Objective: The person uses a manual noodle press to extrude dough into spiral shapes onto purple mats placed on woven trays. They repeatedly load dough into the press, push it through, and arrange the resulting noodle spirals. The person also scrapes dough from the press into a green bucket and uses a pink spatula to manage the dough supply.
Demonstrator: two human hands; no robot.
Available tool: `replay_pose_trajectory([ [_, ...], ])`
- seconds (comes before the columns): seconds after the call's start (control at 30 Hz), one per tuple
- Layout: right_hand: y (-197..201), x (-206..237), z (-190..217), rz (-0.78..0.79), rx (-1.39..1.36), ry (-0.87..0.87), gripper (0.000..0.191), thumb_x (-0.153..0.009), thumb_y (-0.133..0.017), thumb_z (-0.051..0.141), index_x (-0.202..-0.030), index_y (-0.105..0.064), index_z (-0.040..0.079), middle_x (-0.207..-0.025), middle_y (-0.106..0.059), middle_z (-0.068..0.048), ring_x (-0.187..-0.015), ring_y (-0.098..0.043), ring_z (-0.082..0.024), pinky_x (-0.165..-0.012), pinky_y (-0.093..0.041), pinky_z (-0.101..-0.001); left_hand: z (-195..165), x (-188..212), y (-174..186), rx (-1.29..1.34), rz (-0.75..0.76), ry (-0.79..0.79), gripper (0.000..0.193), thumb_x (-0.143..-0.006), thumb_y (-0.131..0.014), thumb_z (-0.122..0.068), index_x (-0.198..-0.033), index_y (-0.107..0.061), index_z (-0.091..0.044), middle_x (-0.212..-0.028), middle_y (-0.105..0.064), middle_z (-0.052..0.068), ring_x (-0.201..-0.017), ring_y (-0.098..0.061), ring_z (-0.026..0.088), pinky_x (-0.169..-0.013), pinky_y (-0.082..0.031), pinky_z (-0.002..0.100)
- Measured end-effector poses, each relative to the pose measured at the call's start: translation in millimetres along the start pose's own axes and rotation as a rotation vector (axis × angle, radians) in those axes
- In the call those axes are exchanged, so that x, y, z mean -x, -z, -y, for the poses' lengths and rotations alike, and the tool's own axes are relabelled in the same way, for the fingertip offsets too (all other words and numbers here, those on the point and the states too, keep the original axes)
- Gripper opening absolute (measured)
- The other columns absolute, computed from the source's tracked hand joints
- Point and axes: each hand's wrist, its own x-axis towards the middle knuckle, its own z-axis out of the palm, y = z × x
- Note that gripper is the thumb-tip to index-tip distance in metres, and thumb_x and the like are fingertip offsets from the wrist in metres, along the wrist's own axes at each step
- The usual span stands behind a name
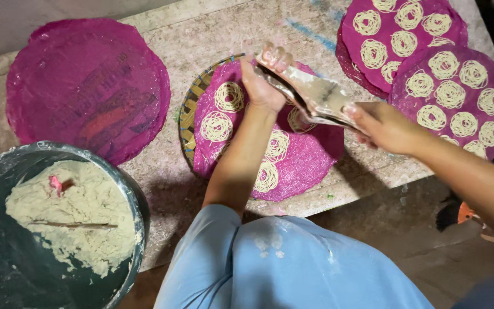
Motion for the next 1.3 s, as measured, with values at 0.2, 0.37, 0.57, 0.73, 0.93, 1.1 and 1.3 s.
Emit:
replay_pose_trajectory([
  [0.2, 19.7, -6.6, -13.1, -0.119, 0.116, -0.075, 0.067, -0.103, -0.043, 0.054, -0.146, -0.054, 0.005, -0.073, -0.067, -0.014, -0.063, -0.065, -0.023, -0.064, -0.054, -0.0414, 16.5, -9.0, -16.7, 0.032, 0.111, -0.018, 0.031, -0.096, -0.042, -0.041, -0.081, -0.047, -0.015, -0.075, -0.048, 0.002, -0.073, -0.047, 0.018, -0.076, -0.043, 0.036],
  [0.37, 15.6, -14.0, -29.5, -0.147, -0.020, 0.016, 0.068, -0.103, -0.045, 0.054, -0.145, -0.054, 0.001, -0.076, -0.068, -0.012, -0.068, -0.065, -0.021, -0.065, -0.054, -0.0395, 2.7, -4.9, -19.3, -0.185, -0.359, 0.224, 0.049, -0.097, -0.031, -0.048, -0.101, -0.055, -0.006, -0.093, -0.065, 0.010, -0.088, -0.059, 0.022, -0.085, -0.049, 0.041],
  [0.57, 11.3, -11.0, -50.0, -0.179, -0.081, 0.084, 0.061, -0.104, -0.045, 0.052, -0.133, -0.065, 0.002, -0.079, -0.067, -0.010, -0.071, -0.063, -0.019, -0.065, -0.050, -0.0374, 15.2, 24.2, 10.1, -1.166, -0.350, 0.717, 0.081, -0.103, -0.009, -0.066, -0.143, -0.050, -0.008, -0.085, -0.065, 0.012, -0.065, -0.043, 0.019, -0.059, -0.034, 0.040],
  [0.73, -0.4, -4.2, -51.4, -0.294, -0.227, 0.124, 0.054, -0.106, -0.048, 0.048, -0.131, -0.064, 0.002, -0.081, -0.064, -0.007, -0.070, -0.059, -0.017, -0.063, -0.047, -0.0347, 10.7, 57.9, 13.7, -1.634, -0.042, 0.440, 0.074, -0.119, -0.014, -0.063, -0.171, -0.018, -0.010, -0.120, -0.067, -0.006, -0.083, -0.071, 0.011, -0.079, -0.052, 0.028],
  [0.93, -6.6, 23.7, -69.4, -0.262, -0.220, 0.133, 0.056, -0.113, -0.038, 0.051, -0.106, -0.063, 0.001, -0.076, -0.061, -0.008, -0.066, -0.055, -0.017, -0.061, -0.045, -0.0334, 5.0, 92.3, 6.1, -1.941, 0.088, 0.111, 0.073, -0.107, -0.042, -0.050, -0.162, -0.019, -0.008, -0.123, -0.059, 0.023, -0.107, -0.058, 0.034, -0.095, -0.048, 0.048],
  [1.1, -34.6, 50.1, -82.8, 0.090, -0.324, -0.050, 0.060, -0.104, -0.036, 0.056, -0.100, -0.064, 0.003, -0.075, -0.068, -0.007, -0.062, -0.061, -0.019, -0.053, -0.045, -0.0373, 13.1, 111.0, -0.4, -0.273, -0.047, 0.152, 0.053, -0.107, -0.044, -0.052, -0.134, -0.039, -0.007, -0.104, -0.058, 0.014, -0.096, -0.056, 0.026, -0.095, -0.047, 0.044],
  [1.3, -51.3, 78.3, -60.9, -0.002, -0.100, -0.033, 0.069, -0.098, -0.040, 0.058, -0.142, -0.057, 0.008, -0.077, -0.069, -0.011, -0.062, -0.064, -0.017, -0.058, -0.054, -0.0360, 29.4, 112.0, -11.5, 0.117, -0.037, 0.045, 0.050, -0.108, -0.042, -0.056, -0.084, -0.053, -0.013, -0.070, -0.048, 0.001, -0.070, -0.049, 0.017, -0.082, -0.046, 0.038],
])
